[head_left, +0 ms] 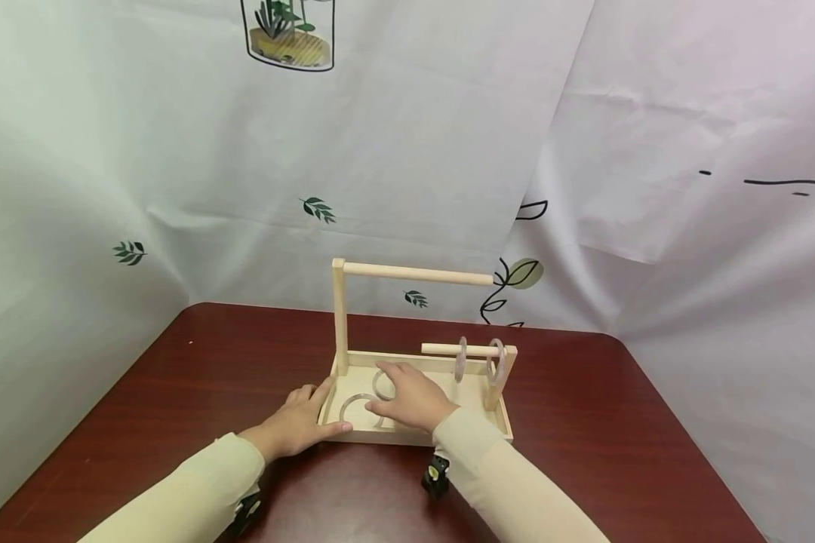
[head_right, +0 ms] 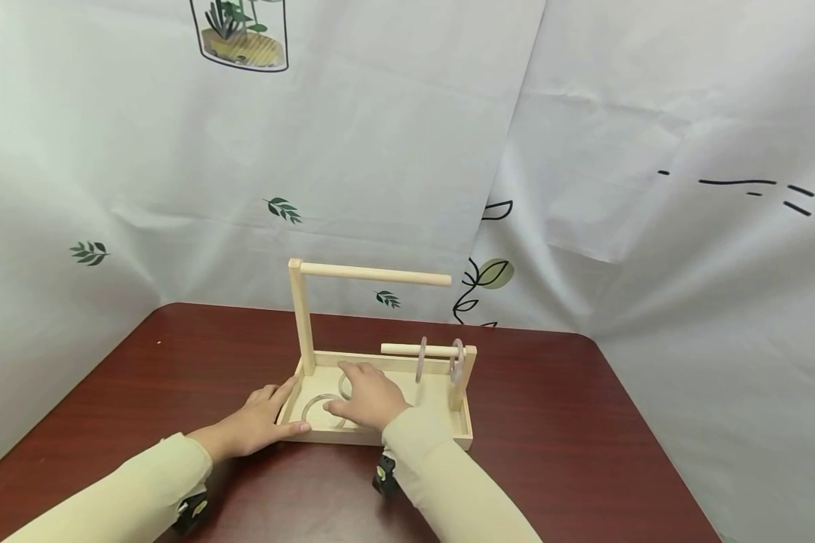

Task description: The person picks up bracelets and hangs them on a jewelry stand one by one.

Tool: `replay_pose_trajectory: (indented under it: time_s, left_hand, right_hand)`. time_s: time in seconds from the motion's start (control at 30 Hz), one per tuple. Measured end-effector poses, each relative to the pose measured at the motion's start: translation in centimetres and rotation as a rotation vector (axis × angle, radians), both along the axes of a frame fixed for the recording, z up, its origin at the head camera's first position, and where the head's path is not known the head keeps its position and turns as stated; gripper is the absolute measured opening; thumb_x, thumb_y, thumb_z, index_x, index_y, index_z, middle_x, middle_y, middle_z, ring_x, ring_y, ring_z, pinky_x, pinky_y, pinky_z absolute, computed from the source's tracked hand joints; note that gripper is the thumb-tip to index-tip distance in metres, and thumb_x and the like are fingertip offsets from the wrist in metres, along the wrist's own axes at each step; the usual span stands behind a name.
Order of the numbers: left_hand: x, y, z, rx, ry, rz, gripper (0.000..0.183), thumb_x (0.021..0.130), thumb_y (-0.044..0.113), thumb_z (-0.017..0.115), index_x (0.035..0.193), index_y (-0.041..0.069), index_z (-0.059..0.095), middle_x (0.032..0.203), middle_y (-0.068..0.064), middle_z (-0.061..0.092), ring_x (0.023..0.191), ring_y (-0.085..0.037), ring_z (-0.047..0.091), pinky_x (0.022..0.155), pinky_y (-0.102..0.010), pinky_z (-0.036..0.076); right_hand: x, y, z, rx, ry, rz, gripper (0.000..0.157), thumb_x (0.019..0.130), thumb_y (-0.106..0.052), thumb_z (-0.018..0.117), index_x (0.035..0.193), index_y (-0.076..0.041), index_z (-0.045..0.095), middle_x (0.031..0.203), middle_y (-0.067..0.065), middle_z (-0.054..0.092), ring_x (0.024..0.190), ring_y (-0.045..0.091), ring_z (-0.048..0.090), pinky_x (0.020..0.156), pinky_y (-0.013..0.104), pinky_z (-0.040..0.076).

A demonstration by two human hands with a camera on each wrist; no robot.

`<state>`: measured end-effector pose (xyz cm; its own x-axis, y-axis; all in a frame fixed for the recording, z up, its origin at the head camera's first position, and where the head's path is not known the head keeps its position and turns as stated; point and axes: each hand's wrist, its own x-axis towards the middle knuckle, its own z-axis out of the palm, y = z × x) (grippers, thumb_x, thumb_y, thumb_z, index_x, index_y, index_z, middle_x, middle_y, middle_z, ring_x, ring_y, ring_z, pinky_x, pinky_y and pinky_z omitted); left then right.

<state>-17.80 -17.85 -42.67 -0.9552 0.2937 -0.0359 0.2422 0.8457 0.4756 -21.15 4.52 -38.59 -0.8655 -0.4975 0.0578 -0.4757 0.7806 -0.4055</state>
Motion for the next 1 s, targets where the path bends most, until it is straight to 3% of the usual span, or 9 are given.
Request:
replay_pose_trajectory:
  time_s: [0.5,1.0]
  left_hand:
    - [-0.4,0.2,0.0,0.008,-0.016,0.013,0.099,0.082,0.063,0.064,0.151,0.004,0.027,0.128,-0.028,0.045,0.124,-0.047,0.039,0.097,-0.057,0.039]
    - [-0.1,0.0,-0.2,0.001,-0.023,0.017,0.098,0.081,0.061,0.066,0.151,0.005,0.027,0.128,-0.028,0.044,0.124,-0.046,0.039,0.096,-0.057,0.039]
  right_hand:
    - [-3.2,0.0,-0.6,-0.036,-0.218,-0.012,0.074,0.081,-0.031,0.077,0.144,-0.009,0.046,0.142,0.012,0.050,0.132,0.029,0.044,0.105,0.045,0.037]
    - [-4.3,0.8,-1.6,-0.081,-0.263,0.036,0.076,0.077,-0.024,0.080,0.142,-0.002,0.046,0.143,0.015,0.049,0.134,0.031,0.042,0.108,0.045,0.034]
